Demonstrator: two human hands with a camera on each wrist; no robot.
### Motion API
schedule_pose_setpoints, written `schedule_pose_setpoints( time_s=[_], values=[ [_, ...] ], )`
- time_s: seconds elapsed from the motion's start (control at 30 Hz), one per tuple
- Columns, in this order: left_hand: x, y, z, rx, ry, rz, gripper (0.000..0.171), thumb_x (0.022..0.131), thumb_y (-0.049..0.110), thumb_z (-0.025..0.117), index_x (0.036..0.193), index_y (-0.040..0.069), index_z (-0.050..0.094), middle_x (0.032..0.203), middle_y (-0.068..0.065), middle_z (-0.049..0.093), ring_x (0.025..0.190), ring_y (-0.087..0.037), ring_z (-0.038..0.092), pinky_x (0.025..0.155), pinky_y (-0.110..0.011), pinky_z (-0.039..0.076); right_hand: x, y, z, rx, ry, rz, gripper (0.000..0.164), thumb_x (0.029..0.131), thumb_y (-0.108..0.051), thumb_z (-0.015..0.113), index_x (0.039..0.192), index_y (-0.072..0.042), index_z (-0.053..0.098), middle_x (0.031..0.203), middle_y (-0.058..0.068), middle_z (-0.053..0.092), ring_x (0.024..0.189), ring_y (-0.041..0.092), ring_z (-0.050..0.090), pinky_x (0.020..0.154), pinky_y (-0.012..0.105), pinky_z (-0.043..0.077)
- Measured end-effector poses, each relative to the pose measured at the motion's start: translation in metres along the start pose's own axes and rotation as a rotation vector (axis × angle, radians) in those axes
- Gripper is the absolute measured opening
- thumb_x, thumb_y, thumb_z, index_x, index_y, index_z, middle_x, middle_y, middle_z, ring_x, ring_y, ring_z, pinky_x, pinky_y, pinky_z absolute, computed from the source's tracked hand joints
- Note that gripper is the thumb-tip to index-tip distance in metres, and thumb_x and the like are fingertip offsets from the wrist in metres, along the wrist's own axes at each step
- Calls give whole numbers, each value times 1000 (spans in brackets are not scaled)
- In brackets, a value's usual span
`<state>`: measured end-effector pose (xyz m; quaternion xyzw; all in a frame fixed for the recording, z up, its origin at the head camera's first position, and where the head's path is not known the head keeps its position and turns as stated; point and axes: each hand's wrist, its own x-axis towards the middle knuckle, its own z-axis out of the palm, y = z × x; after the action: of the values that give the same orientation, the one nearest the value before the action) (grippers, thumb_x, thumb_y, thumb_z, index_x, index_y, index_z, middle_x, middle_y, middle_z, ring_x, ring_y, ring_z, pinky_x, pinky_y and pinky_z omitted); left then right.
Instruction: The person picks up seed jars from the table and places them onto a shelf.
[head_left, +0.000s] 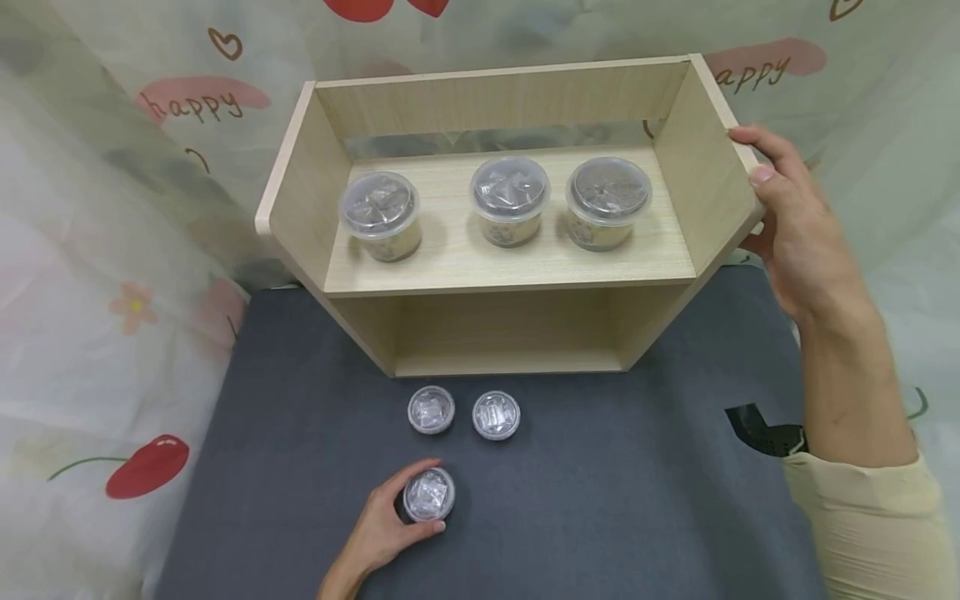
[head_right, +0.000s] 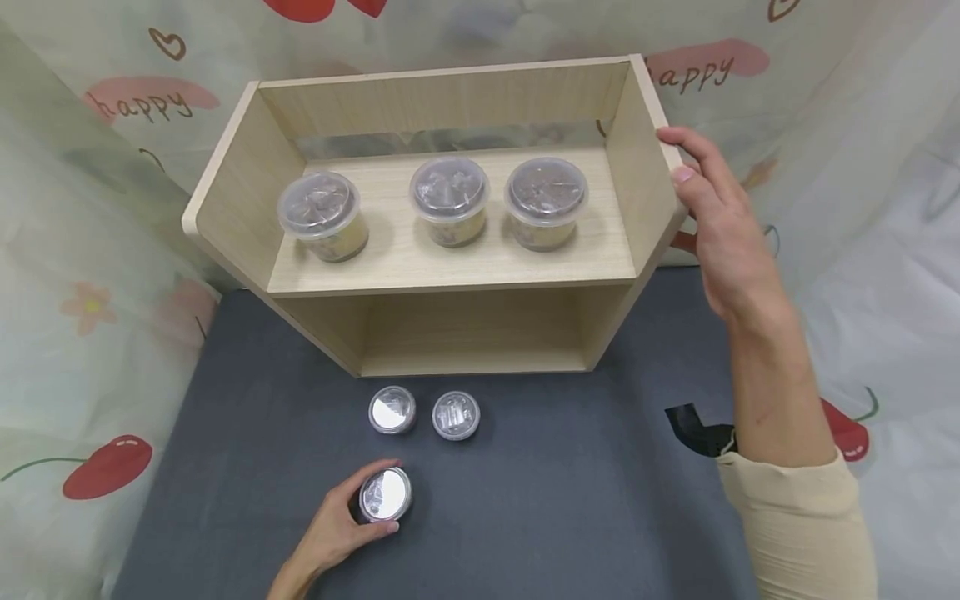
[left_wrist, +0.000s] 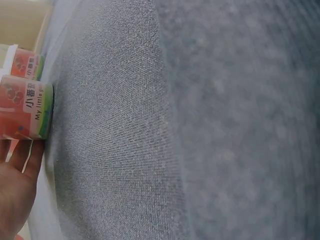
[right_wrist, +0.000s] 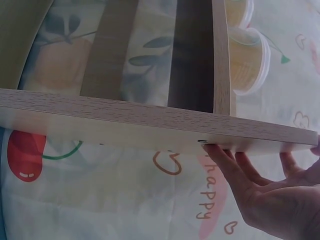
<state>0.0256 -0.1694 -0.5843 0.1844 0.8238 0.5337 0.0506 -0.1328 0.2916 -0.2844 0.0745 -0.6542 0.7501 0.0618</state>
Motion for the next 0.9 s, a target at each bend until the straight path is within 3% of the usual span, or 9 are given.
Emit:
schedule_pose_setpoints(
  time_s=[0.17,0.43,0.67,0.9],
  values=[
    [2,4,2,-27,30,6,81,63,8,94,137,12,59,130,-4,65,122,-17,58,105,-15,34,0,1,-1,20,-3,-9,41,102,-21,46,143,-19,48,135,10,43,104,24,54,76,34,46],
    [8,34,-2,-26,33,-36,76,64,3,91,133,5,60,128,-10,65,119,-24,60,103,-16,36,-1,3,0,22,10,-10,41,102,-22,46,143,-19,48,134,10,44,101,24,56,75,34,46],
    [5,20,1,-12,38,-44,76,68,10,91,137,12,59,131,-7,64,121,-19,59,104,-17,36,-2,4,2,8,17,-10,40,102,-23,46,143,-20,49,136,9,40,105,25,51,75,33,46],
    [12,21,-7,-155,-10,-7,70,79,11,84,142,13,53,132,-20,59,117,-19,60,100,-20,42,-1,4,3,8,23,-24,41,102,-24,44,143,-19,48,138,9,40,105,26,52,75,34,46]
  ],
)
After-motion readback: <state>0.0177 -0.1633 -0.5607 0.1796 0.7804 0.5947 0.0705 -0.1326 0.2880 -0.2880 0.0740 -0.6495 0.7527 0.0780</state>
